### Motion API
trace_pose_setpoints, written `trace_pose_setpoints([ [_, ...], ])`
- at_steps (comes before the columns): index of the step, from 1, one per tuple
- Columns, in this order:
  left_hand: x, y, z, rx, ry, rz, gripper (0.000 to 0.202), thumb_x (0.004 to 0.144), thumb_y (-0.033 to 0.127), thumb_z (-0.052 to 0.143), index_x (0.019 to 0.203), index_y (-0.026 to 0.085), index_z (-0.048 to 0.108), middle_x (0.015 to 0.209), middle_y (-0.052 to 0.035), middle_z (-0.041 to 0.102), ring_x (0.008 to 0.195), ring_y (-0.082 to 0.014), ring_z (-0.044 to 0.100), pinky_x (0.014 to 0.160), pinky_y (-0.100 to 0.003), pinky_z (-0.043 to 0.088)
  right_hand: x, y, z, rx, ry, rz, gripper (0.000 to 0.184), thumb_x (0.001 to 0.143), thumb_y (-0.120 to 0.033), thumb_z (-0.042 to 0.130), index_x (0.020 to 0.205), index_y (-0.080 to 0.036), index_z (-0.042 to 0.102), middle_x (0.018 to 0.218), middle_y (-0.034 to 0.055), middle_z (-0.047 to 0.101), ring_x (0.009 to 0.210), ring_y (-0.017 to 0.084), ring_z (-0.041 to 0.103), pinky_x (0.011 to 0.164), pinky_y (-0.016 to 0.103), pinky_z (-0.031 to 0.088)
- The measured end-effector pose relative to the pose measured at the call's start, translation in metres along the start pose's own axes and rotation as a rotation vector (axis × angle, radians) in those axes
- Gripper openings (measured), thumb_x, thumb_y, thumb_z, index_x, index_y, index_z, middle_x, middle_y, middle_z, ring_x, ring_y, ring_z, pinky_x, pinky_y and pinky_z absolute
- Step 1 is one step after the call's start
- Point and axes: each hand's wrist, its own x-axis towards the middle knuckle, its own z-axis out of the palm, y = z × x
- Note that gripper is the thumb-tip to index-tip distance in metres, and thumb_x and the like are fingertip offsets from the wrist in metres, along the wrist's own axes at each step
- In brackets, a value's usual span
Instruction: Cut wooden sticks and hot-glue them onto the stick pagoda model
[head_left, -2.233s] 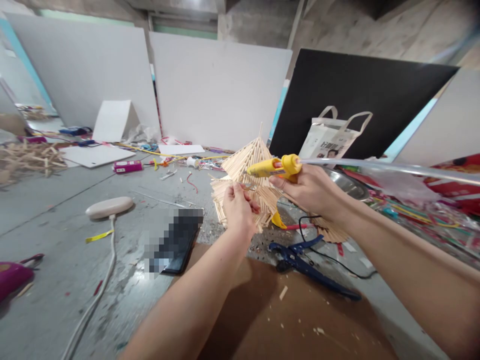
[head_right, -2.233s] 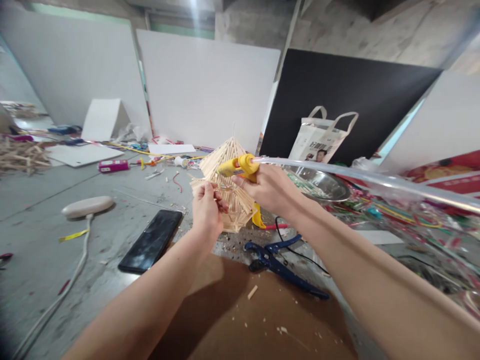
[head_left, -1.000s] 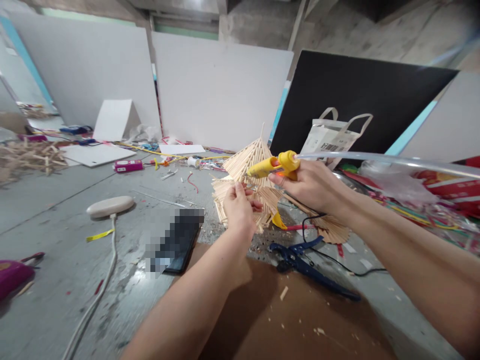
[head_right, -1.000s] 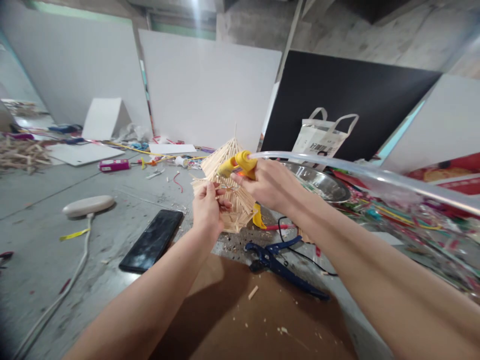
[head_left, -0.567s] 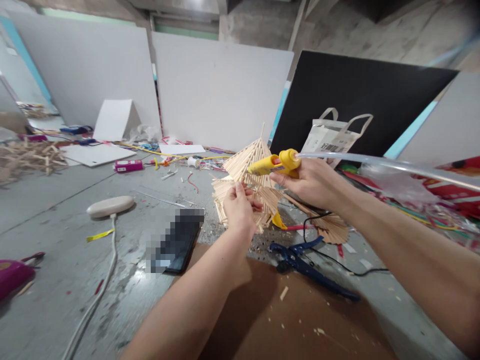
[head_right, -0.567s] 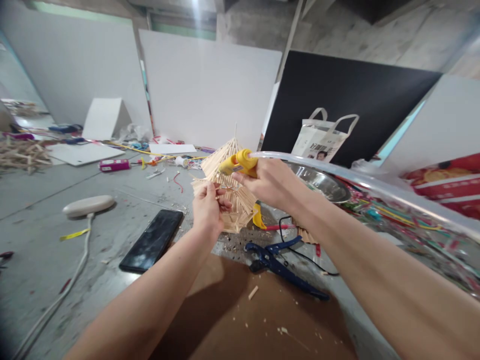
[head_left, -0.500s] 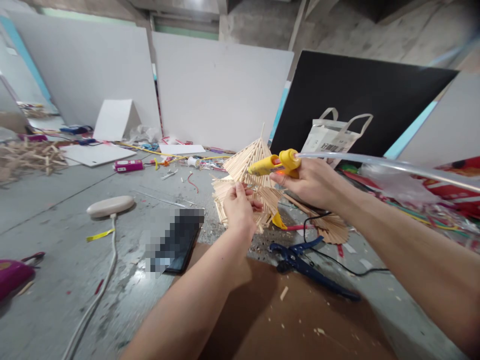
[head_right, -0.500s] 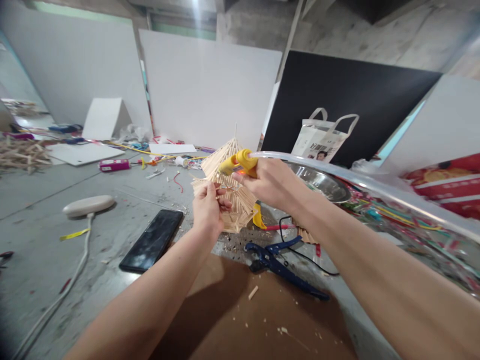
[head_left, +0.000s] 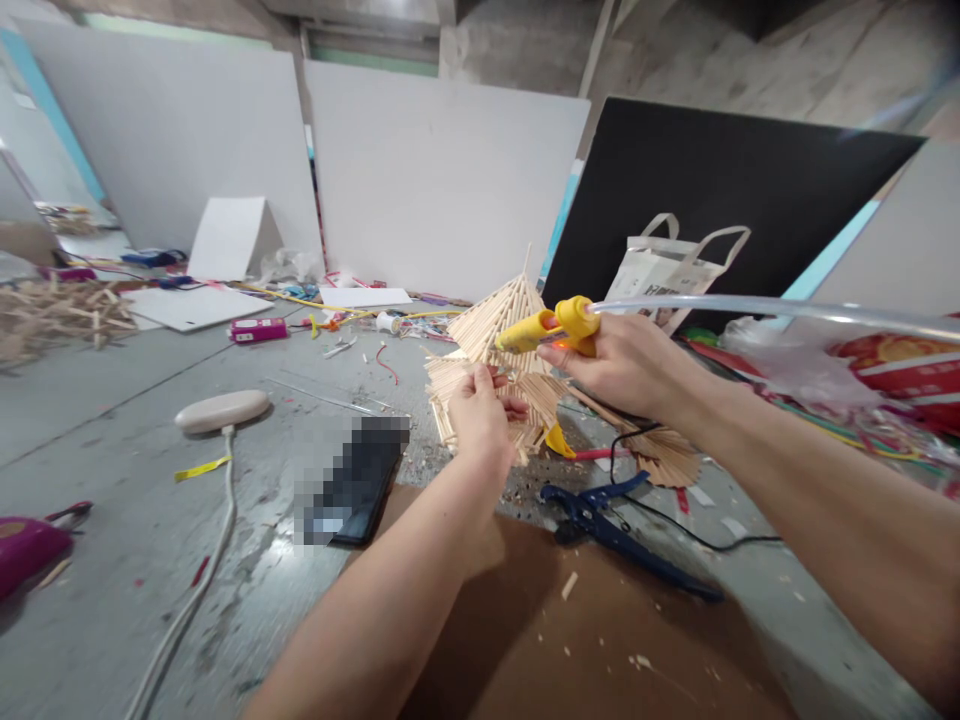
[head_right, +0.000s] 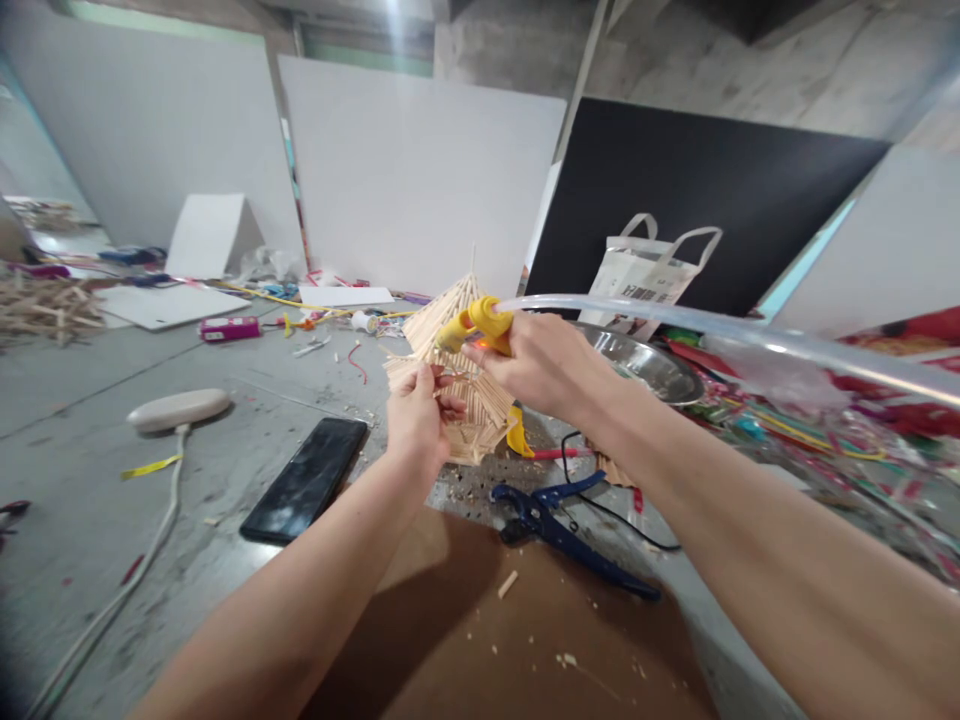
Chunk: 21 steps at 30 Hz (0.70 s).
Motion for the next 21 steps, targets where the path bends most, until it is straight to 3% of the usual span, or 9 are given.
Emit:
trace_pose_setpoints([
  [21, 0.0022, -0.0006, 0.0043, -0.009, -0.009, 0.008, 0.018, 0.081, 0.03, 0.037, 0.076, 0.014, 0.044, 0.069, 0.0013, 0.052, 0.032, -0.0031, 0.045, 0.035, -0.017, 0.036, 0.0038, 0.0024, 0.002, 0.036, 0.018, -0.002, 0.035, 0.075, -0.049, 0.04, 0.072, -0.019, 0.059, 0.06, 0.0037, 0.056, 0.057, 0.015, 0.05, 0.053, 0.029, 0.034],
])
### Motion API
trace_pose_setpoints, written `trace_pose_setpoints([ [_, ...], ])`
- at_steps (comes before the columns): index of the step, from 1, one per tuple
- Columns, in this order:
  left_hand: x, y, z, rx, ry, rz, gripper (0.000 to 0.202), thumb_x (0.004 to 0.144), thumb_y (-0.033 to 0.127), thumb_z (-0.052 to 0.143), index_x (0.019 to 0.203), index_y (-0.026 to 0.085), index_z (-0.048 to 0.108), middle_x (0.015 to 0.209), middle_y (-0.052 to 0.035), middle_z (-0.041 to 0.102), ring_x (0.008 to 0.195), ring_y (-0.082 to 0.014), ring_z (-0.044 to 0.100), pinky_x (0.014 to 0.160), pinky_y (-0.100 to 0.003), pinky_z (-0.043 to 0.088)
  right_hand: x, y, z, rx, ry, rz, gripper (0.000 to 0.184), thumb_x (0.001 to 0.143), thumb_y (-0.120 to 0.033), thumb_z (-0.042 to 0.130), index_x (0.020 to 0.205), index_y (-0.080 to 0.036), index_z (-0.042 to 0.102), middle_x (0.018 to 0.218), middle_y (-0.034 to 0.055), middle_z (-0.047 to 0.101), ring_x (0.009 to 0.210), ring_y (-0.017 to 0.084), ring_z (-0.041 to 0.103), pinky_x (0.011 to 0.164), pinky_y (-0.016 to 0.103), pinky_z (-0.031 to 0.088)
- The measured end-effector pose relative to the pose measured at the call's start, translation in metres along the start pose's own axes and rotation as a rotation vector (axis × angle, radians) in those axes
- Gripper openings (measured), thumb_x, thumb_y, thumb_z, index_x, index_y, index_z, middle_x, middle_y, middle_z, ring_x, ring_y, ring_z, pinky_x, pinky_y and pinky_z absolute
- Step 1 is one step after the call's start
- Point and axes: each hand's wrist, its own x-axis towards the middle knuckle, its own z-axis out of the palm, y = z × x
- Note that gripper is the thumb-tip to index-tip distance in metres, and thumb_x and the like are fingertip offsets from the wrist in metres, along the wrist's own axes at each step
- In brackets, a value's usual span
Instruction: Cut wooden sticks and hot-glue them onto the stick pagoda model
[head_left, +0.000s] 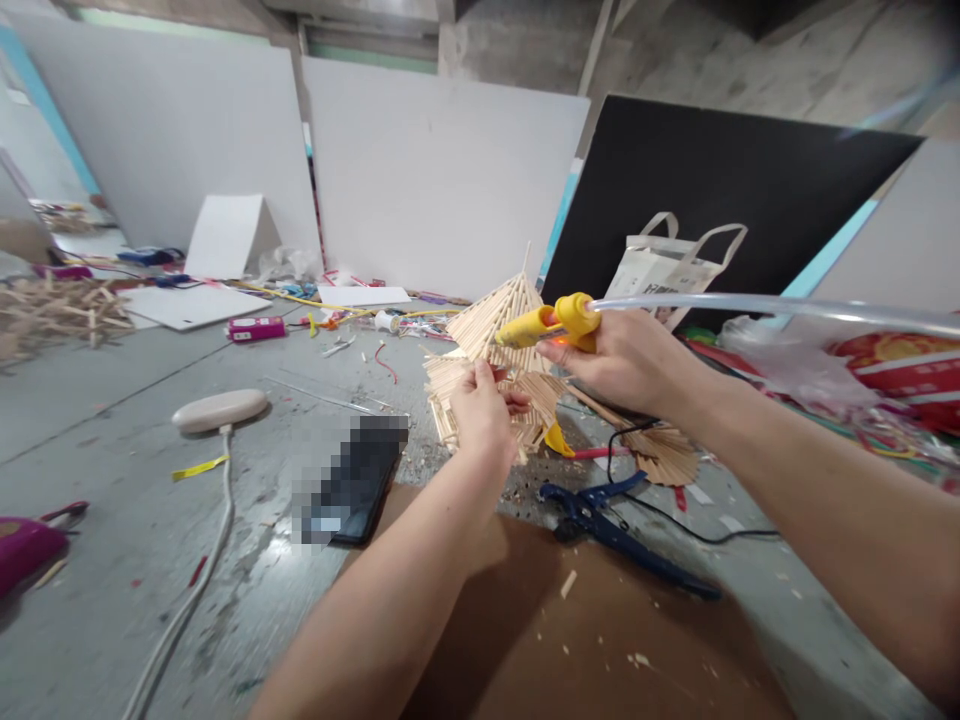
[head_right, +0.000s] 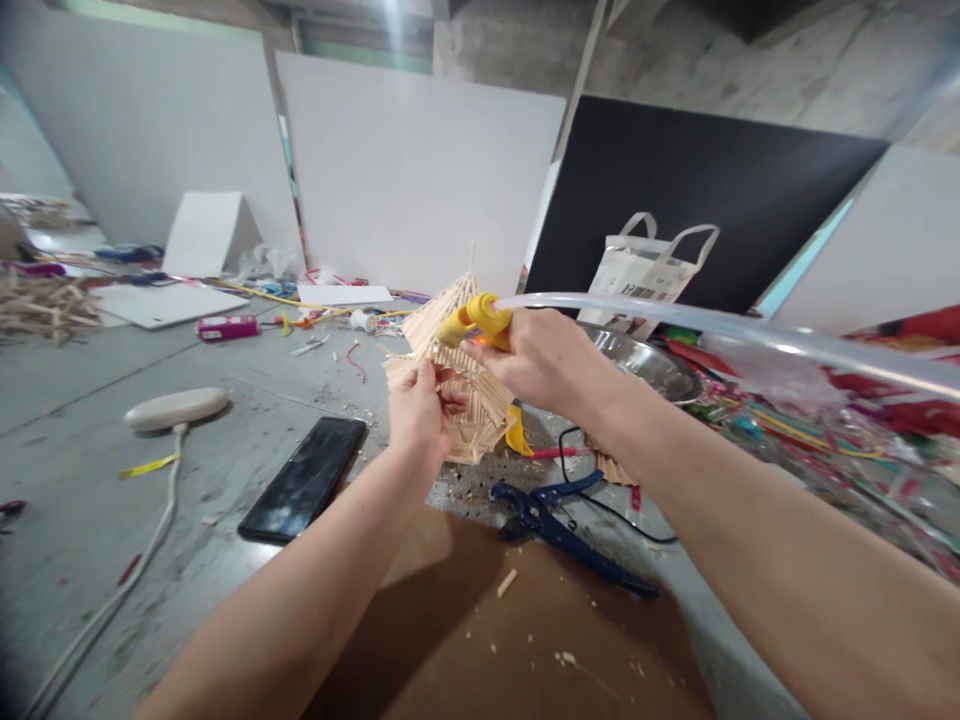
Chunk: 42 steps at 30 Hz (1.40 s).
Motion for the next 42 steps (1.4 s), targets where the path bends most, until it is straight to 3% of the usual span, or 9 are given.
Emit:
trace_pose_setpoints([
  [10, 0.0019, -0.0007, 0.0004, 0.019, 0.015, -0.004, 0.017, 0.079, 0.03, 0.04, 0.076, 0.014, 0.046, 0.063, 0.0027, 0.051, 0.033, -0.0034, 0.046, 0.036, -0.017, 0.036, -0.0025, 0.0027, 0.0016, 0.063, 0.022, 0.007, 0.035, 0.075, -0.049, 0.042, 0.062, -0.02, 0.059, 0.054, 0.0009, 0.054, 0.052, 0.012, 0.047, 0.051, 0.026, 0.031],
  [22, 0.0013, 0.0012, -0.0002, -0.018, 0.001, -0.001, 0.015, 0.077, 0.027, 0.043, 0.074, 0.013, 0.047, 0.073, 0.0, 0.054, 0.032, -0.0032, 0.045, 0.034, -0.019, 0.036, -0.0047, 0.0039, 0.003, 0.085, 0.046, -0.049, 0.031, 0.076, -0.043, 0.043, 0.062, -0.017, 0.053, 0.053, -0.0002, 0.051, 0.05, 0.011, 0.044, 0.051, 0.026, 0.03],
  [42, 0.0005, 0.0044, 0.0012, -0.017, 0.007, -0.025, 0.013, 0.077, 0.025, 0.043, 0.073, 0.012, 0.047, 0.065, 0.0018, 0.052, 0.032, -0.0039, 0.045, 0.034, -0.018, 0.034, -0.0063, 0.0039, 0.0067, 0.103, 0.061, -0.056, 0.032, 0.077, -0.043, 0.042, 0.063, -0.016, 0.054, 0.056, 0.001, 0.051, 0.052, 0.011, 0.044, 0.05, 0.025, 0.03],
])
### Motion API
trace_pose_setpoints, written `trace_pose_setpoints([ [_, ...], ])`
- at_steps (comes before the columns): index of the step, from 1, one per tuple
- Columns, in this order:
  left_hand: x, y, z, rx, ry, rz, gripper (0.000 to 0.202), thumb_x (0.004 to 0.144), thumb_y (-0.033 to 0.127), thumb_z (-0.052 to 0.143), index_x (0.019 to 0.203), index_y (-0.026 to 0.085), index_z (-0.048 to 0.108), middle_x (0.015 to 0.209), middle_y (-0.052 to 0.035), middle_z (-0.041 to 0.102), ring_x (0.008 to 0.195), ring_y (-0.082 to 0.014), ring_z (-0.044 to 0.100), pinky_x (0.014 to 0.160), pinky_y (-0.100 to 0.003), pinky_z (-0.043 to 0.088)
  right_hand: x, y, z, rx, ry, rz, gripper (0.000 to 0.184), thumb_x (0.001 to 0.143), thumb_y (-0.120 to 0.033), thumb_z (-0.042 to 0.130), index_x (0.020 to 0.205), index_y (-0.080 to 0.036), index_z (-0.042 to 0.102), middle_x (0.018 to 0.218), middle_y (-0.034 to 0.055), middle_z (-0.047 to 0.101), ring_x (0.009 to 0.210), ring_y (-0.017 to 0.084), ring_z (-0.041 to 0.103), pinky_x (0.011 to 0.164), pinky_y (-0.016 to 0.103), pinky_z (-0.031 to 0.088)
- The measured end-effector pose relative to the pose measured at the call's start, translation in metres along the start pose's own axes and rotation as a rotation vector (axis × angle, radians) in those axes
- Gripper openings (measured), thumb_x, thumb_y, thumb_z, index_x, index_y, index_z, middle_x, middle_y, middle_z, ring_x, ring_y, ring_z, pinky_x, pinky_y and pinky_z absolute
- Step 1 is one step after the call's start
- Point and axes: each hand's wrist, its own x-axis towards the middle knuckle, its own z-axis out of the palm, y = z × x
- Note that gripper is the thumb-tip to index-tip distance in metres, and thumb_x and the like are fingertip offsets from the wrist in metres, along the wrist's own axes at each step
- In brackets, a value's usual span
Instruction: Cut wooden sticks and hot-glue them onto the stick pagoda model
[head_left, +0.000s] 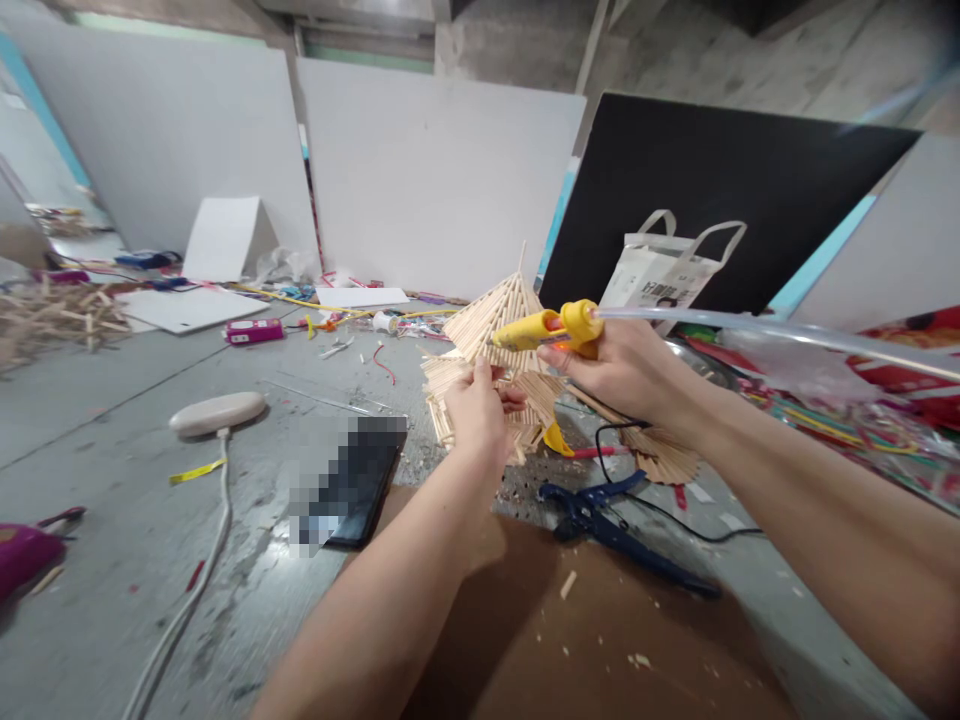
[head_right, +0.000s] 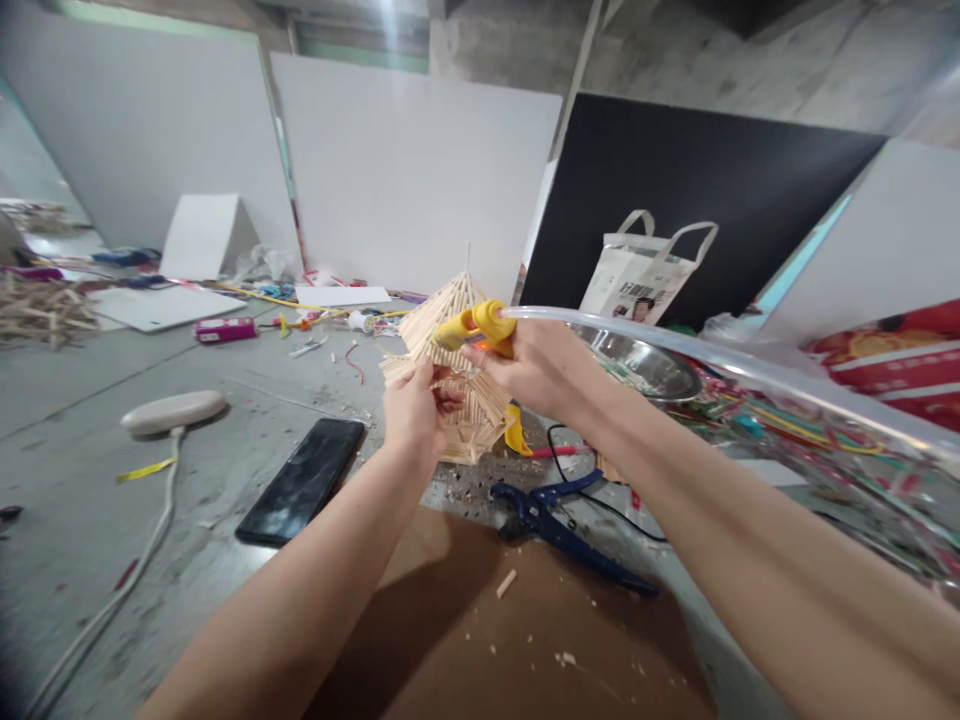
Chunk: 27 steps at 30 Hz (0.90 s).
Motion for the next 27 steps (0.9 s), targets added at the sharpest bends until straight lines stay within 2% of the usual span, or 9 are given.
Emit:
trace_pose_setpoints([
  [16, 0.0009, -0.0009, -0.0006, 0.005, 0.007, 0.003, 0.014, 0.076, 0.025, 0.044, 0.073, 0.012, 0.048, 0.065, 0.0011, 0.052, 0.032, -0.0047, 0.045, 0.035, -0.02, 0.035, -0.0002, -0.0013, 0.0026, 0.025, 0.003, 0.039, 0.03, 0.075, -0.042, 0.045, 0.063, -0.017, 0.056, 0.056, 0.0015, 0.053, 0.054, 0.012, 0.048, 0.052, 0.026, 0.033],
  [27, -0.0018, 0.0, 0.0013, -0.031, 0.003, -0.009, 0.014, 0.07, 0.025, 0.045, 0.076, 0.013, 0.048, 0.066, 0.0008, 0.051, 0.031, -0.0065, 0.046, 0.033, -0.02, 0.035, 0.0003, -0.0002, 0.0053, 0.01, 0.009, 0.037, 0.033, 0.075, -0.044, 0.043, 0.06, -0.017, 0.055, 0.051, 0.0001, 0.048, 0.049, 0.01, 0.042, 0.049, 0.026, 0.03],
])
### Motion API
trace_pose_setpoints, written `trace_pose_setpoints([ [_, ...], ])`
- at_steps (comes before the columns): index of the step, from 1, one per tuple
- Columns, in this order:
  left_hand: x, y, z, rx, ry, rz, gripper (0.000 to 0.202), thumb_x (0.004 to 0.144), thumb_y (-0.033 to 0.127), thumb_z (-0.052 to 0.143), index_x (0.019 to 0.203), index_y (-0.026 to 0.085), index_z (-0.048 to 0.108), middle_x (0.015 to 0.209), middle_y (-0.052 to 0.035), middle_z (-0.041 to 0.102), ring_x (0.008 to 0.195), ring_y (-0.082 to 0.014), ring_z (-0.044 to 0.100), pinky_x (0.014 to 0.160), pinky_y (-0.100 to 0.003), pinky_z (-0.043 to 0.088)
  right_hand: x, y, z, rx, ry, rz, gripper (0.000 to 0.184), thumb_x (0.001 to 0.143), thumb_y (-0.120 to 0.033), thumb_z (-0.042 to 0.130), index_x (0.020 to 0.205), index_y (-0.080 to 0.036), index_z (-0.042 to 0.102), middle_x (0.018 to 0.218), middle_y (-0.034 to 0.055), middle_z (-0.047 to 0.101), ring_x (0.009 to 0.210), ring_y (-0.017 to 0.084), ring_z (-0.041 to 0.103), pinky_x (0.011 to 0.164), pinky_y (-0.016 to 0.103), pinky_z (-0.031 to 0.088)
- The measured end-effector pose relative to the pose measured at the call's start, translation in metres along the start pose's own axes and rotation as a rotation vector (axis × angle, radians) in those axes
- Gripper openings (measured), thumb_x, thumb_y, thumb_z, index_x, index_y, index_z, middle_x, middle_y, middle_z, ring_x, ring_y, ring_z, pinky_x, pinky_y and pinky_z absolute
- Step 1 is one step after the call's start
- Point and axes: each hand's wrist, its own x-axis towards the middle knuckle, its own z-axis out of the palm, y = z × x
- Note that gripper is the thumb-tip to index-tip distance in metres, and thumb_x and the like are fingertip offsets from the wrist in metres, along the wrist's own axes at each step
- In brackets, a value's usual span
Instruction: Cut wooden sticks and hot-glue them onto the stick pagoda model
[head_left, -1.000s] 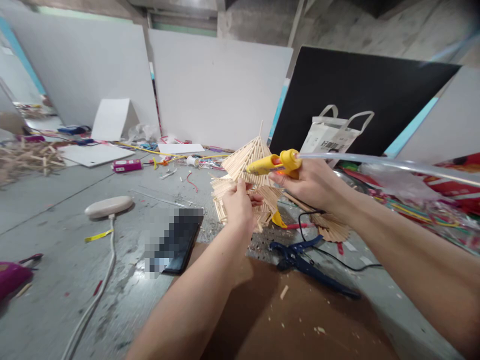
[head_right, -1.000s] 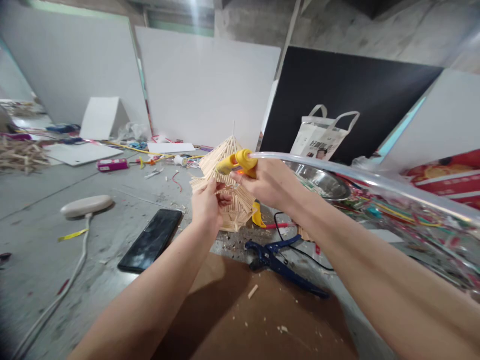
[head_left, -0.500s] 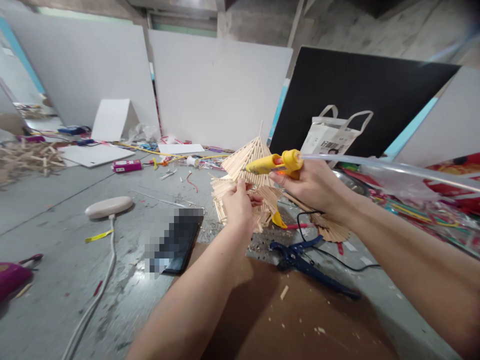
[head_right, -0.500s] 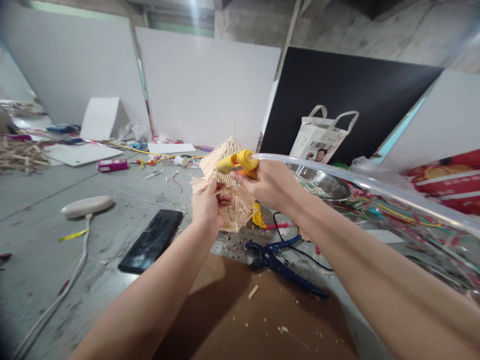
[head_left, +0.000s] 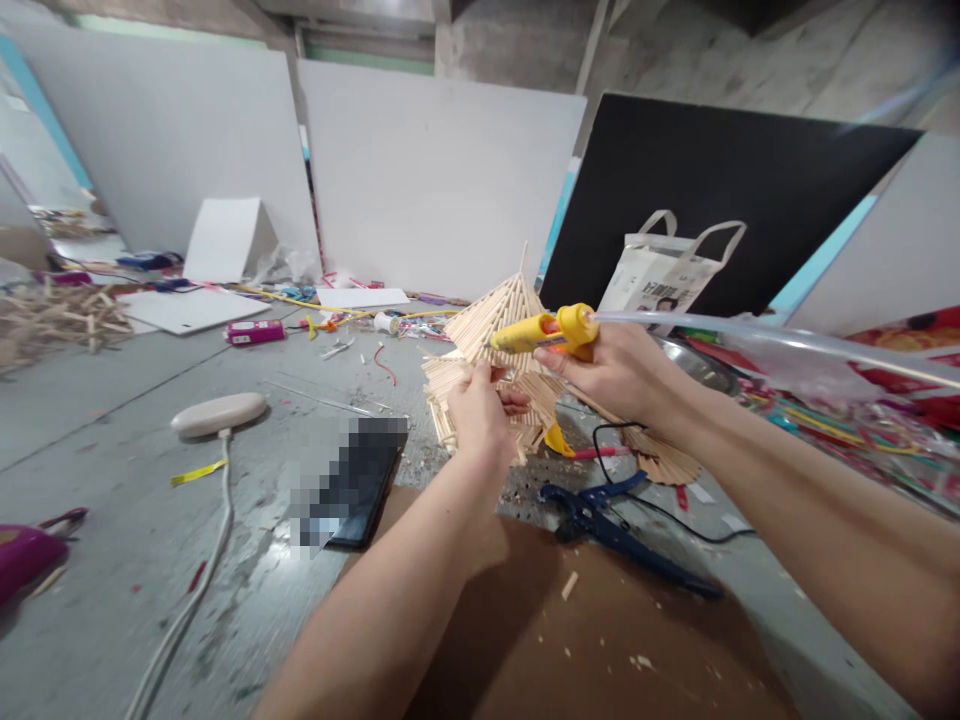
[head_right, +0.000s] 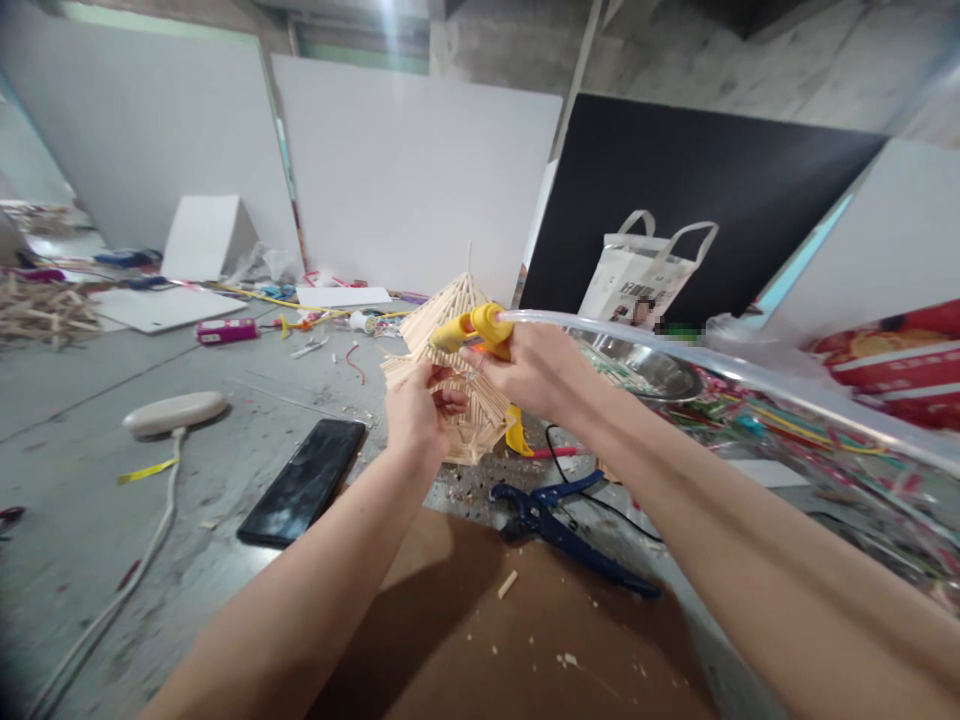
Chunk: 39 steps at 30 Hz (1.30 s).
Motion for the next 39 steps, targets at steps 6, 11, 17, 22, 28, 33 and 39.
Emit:
trace_pose_setpoints([
  [6, -0.003, -0.001, 0.001, -0.006, -0.005, -0.018, 0.014, 0.067, 0.023, 0.042, 0.075, 0.012, 0.048, 0.068, -0.0001, 0.052, 0.031, -0.0062, 0.046, 0.032, -0.019, 0.034, -0.002, 0.001, -0.001, 0.027, 0.02, -0.02, 0.033, 0.076, -0.043, 0.043, 0.059, -0.017, 0.054, 0.053, 0.0008, 0.051, 0.051, 0.011, 0.046, 0.05, 0.026, 0.031],
  [11, -0.004, -0.001, 0.001, 0.008, -0.01, -0.002, 0.014, 0.068, 0.023, 0.042, 0.074, 0.013, 0.047, 0.07, -0.0003, 0.052, 0.032, -0.0059, 0.047, 0.032, -0.019, 0.034, -0.003, 0.001, 0.0, 0.038, 0.013, -0.02, 0.034, 0.076, -0.043, 0.043, 0.06, -0.017, 0.056, 0.054, 0.0009, 0.052, 0.052, 0.012, 0.047, 0.05, 0.027, 0.031],
  [17, -0.001, -0.002, -0.001, 0.034, -0.024, 0.012, 0.016, 0.072, 0.028, 0.041, 0.077, 0.013, 0.047, 0.066, 0.0009, 0.052, 0.032, -0.0052, 0.046, 0.033, -0.018, 0.034, -0.003, 0.001, 0.0, 0.019, 0.003, -0.011, 0.033, 0.076, -0.043, 0.043, 0.06, -0.018, 0.056, 0.054, 0.0004, 0.052, 0.052, 0.011, 0.046, 0.05, 0.026, 0.031],
  [22, 0.002, -0.007, -0.003, 0.046, -0.034, 0.028, 0.017, 0.077, 0.03, 0.039, 0.08, 0.014, 0.045, 0.068, 0.0009, 0.052, 0.033, -0.0033, 0.045, 0.036, -0.017, 0.035, -0.004, -0.001, -0.004, 0.017, -0.017, -0.017, 0.033, 0.077, -0.042, 0.042, 0.06, -0.016, 0.055, 0.054, 0.0012, 0.053, 0.051, 0.011, 0.045, 0.05, 0.026, 0.03],
  [28, 0.004, -0.008, -0.004, 0.063, -0.045, 0.037, 0.018, 0.078, 0.032, 0.039, 0.079, 0.015, 0.046, 0.066, 0.0017, 0.051, 0.033, -0.0036, 0.045, 0.036, -0.017, 0.035, -0.005, -0.004, -0.01, 0.005, -0.065, 0.024, 0.032, 0.076, -0.045, 0.042, 0.067, -0.017, 0.055, 0.059, 0.0024, 0.055, 0.055, 0.012, 0.046, 0.052, 0.026, 0.031],
  [33, 0.003, -0.006, -0.004, 0.066, -0.041, 0.031, 0.019, 0.078, 0.032, 0.039, 0.079, 0.014, 0.046, 0.062, 0.0026, 0.05, 0.032, -0.0044, 0.044, 0.036, -0.019, 0.035, -0.004, -0.005, -0.01, -0.025, -0.098, 0.068, 0.032, 0.075, -0.046, 0.042, 0.072, -0.018, 0.055, 0.063, 0.0041, 0.057, 0.057, 0.014, 0.047, 0.054, 0.027, 0.032],
  [39, 0.003, -0.006, -0.004, 0.062, -0.046, 0.043, 0.018, 0.078, 0.031, 0.04, 0.078, 0.014, 0.046, 0.063, 0.0025, 0.05, 0.032, -0.0042, 0.044, 0.035, -0.018, 0.034, -0.004, -0.008, -0.011, -0.043, -0.096, 0.062, 0.032, 0.075, -0.046, 0.042, 0.069, -0.017, 0.055, 0.063, 0.0047, 0.057, 0.058, 0.014, 0.047, 0.053, 0.028, 0.032],
])
